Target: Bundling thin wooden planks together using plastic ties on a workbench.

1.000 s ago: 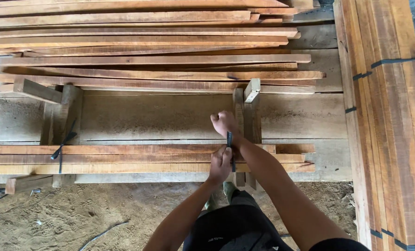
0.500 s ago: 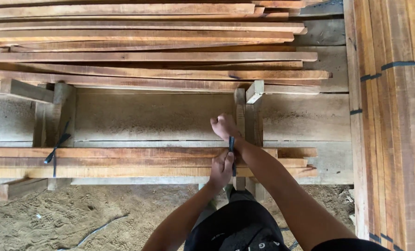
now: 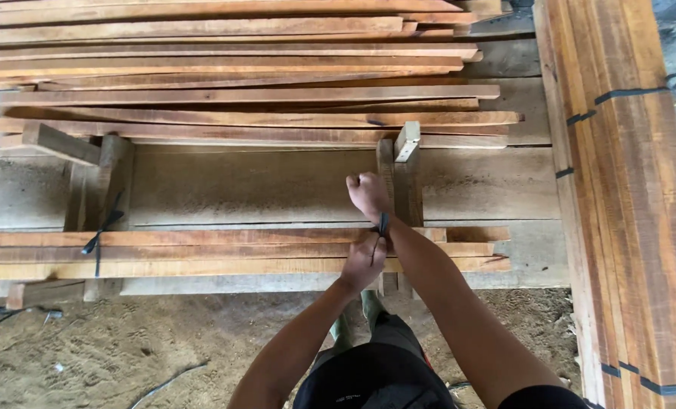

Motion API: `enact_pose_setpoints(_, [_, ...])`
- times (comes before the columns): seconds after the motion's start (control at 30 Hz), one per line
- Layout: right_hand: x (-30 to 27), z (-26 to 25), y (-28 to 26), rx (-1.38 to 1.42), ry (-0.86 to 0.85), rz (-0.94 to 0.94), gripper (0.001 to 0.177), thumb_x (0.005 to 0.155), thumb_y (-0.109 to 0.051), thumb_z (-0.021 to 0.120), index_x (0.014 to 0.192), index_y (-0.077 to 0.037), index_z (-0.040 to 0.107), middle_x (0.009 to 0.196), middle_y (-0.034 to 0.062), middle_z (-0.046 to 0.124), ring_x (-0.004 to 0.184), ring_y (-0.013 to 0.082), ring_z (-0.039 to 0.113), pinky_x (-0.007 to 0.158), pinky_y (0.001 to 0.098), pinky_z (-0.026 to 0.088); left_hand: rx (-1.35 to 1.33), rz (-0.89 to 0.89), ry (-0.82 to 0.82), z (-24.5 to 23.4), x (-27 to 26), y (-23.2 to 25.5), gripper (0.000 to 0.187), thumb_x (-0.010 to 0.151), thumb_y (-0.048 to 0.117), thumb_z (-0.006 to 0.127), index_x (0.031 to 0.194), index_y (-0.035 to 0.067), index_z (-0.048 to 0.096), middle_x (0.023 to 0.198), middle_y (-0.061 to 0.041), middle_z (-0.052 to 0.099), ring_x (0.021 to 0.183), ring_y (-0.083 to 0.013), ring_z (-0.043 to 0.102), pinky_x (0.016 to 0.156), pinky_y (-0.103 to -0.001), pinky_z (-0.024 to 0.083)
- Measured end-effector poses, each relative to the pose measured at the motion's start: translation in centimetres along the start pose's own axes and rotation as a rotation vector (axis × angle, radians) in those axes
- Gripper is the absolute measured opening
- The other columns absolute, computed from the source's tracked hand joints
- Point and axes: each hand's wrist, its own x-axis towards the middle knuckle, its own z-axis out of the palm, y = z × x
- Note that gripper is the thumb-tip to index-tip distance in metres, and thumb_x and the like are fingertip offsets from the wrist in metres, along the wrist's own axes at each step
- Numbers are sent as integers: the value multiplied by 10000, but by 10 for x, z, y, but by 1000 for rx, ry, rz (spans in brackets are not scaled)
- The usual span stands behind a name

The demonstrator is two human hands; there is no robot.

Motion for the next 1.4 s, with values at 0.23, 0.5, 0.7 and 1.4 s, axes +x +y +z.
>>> enact_pose_setpoints(0.23, [10, 20, 17, -111, -108, 52, 541, 893, -470, 523, 751, 20, 702, 874, 270, 729, 944, 463, 717, 793, 561, 570, -100, -69, 73, 6, -13, -28, 459, 1111, 221, 403, 676, 119, 509, 480, -125, 528, 401, -241, 537, 430, -322, 439])
enact_pose_setpoints(0.5, [13, 21, 18, -134, -234, 129, 504, 842, -475, 552, 718, -16, 718, 811, 207, 746, 913, 411, 741, 744, 492, 587, -86, -145, 131, 5, -14, -18, 481, 1110, 278, 369, 708, 86, 551, 531, -177, 554, 460, -327, 580, 478, -375, 467])
enact_pose_setpoints(0.7, [18, 44, 37, -86, -235, 130, 497, 850, -412, 549, 701, 37, 702, 819, 270, 722, 915, 457, 720, 778, 548, 574, -79, -169, 125, 5, -14, -14, 483, 1116, 300, 352, 755, 82, 586, 561, -170, 565, 494, -304, 596, 513, -370, 483])
enact_pose_setpoints(1.4, [43, 5, 79, 274, 127, 237, 531, 953, -426, 518, 705, 19, 667, 668, 219, 645, 712, 410, 683, 573, 591, 382, -86, -306, 8, 5, -1, -33, 461, 1082, 333, 437, 741, 38, 532, 562, -219, 497, 568, -301, 494, 592, -484, 413])
